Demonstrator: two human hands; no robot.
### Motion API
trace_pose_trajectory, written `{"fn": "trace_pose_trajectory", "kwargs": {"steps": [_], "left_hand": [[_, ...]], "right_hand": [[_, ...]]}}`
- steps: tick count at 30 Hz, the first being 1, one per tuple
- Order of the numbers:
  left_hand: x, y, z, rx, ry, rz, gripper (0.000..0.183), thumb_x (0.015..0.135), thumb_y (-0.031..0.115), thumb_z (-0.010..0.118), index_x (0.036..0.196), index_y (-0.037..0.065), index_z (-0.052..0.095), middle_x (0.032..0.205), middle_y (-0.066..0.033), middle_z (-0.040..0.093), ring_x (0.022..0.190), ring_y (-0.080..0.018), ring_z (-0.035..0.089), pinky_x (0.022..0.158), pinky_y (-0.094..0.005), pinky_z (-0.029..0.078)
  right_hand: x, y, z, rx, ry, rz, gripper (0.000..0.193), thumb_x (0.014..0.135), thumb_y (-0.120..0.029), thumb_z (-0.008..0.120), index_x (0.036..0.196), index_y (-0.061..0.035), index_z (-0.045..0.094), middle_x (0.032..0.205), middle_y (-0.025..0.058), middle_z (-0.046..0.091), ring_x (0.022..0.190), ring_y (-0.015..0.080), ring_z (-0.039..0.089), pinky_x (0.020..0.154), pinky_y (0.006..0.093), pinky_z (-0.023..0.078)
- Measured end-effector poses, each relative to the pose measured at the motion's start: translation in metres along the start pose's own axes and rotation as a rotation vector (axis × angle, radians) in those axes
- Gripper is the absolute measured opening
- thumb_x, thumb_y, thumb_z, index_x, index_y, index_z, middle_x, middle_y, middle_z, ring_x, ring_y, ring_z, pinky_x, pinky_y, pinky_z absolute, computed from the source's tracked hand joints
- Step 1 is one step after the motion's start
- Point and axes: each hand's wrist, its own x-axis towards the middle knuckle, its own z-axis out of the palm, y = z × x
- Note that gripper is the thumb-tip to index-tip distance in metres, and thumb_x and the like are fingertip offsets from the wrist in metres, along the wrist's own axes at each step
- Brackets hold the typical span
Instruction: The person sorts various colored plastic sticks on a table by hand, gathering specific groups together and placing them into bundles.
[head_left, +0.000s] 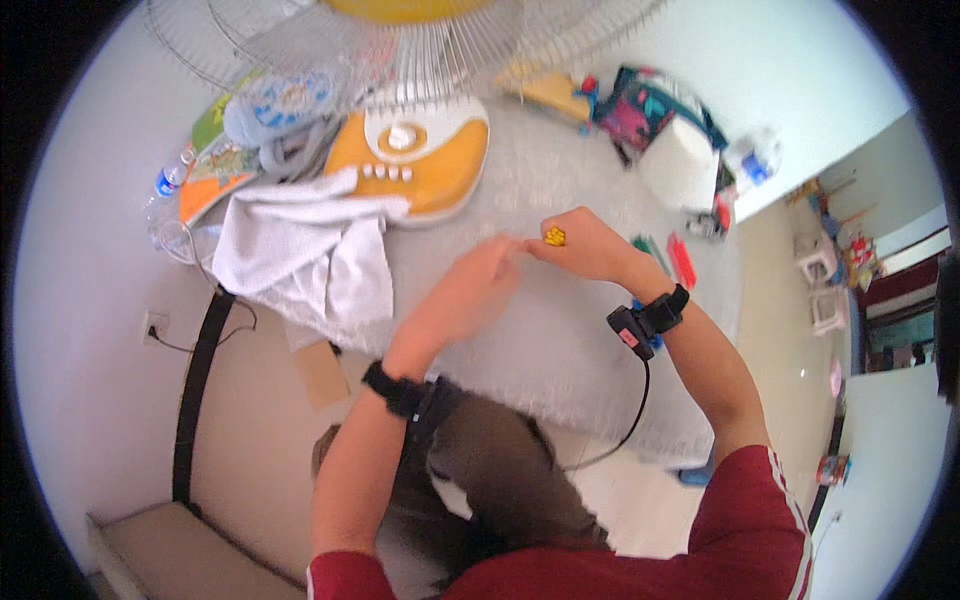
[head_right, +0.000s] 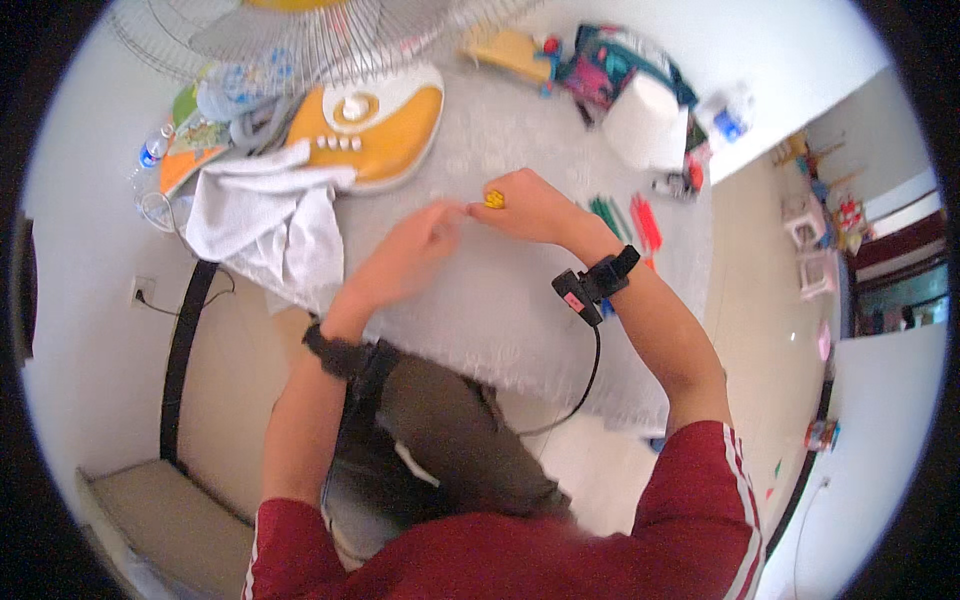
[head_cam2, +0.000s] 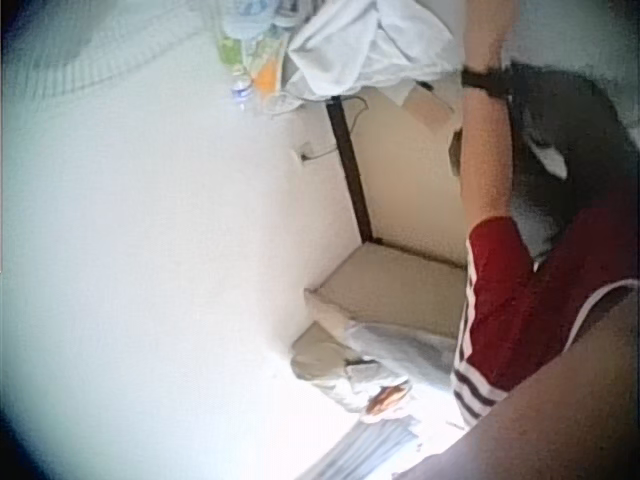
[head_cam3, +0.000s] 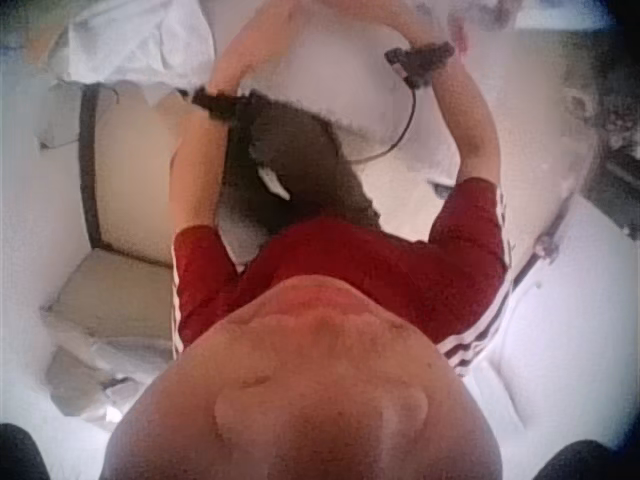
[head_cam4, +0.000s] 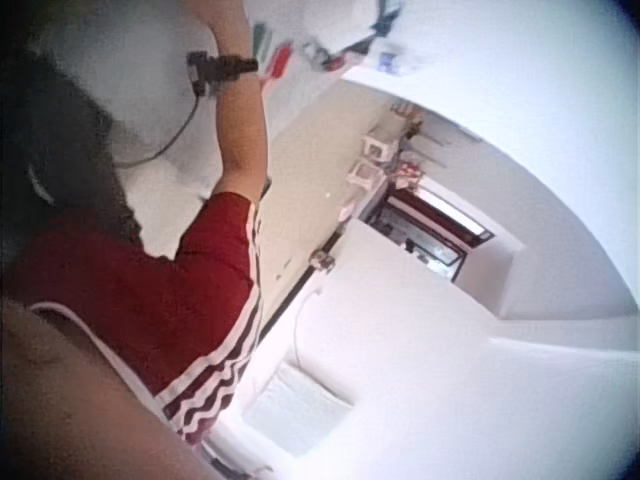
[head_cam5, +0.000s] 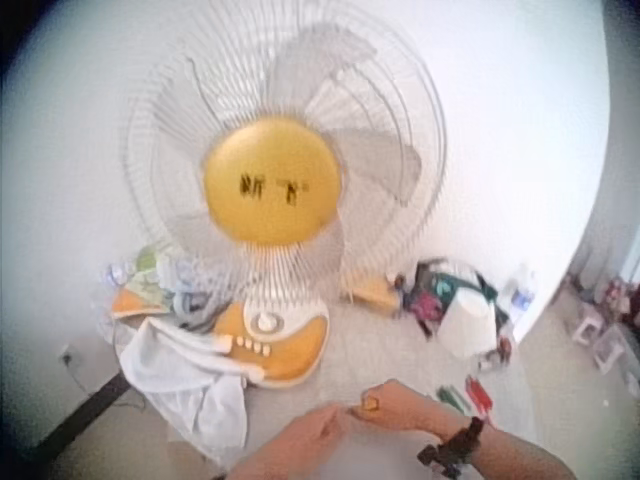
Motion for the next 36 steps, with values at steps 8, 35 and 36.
{"fn": "trace_pose_trajectory", "kwargs": {"steps": [8,35,36], "left_hand": [[-0.001,-0.015,0.006,0.254,-0.149,0.052,0.020,0.083,0.007,0.054,0.102,0.003,0.059,0.099,-0.0147,0.053,0.094,-0.0322,0.056,0.084,-0.0390,0.046],[0.014,-0.015,0.009,0.376,-0.100,-0.029,0.011,0.085,0.018,0.055,0.089,0.010,0.061,0.091,-0.0100,0.060,0.087,-0.0314,0.061,0.073,-0.0449,0.049],[0.014,-0.014,0.009,0.385,-0.092,-0.026,0.011,0.084,0.018,0.056,0.087,0.010,0.062,0.090,-0.0102,0.060,0.086,-0.0310,0.062,0.072,-0.0452,0.049]], "right_hand": [[0.101,0.168,-0.068,-0.238,0.134,0.309,0.038,0.080,-0.031,0.062,0.090,0.0046,0.067,0.088,0.0267,0.067,0.084,0.0398,0.066,0.074,0.0431,0.052],[0.102,0.165,-0.084,-0.255,-0.050,0.116,0.054,0.071,-0.009,0.068,0.121,0.0015,0.054,0.111,0.0155,0.061,0.103,0.0273,0.059,0.090,0.0331,0.047],[0.101,0.163,-0.084,-0.259,-0.020,0.111,0.049,0.073,-0.010,0.066,0.120,0.0016,0.056,0.111,0.0174,0.063,0.104,0.0307,0.060,0.091,0.0358,0.047]]}}
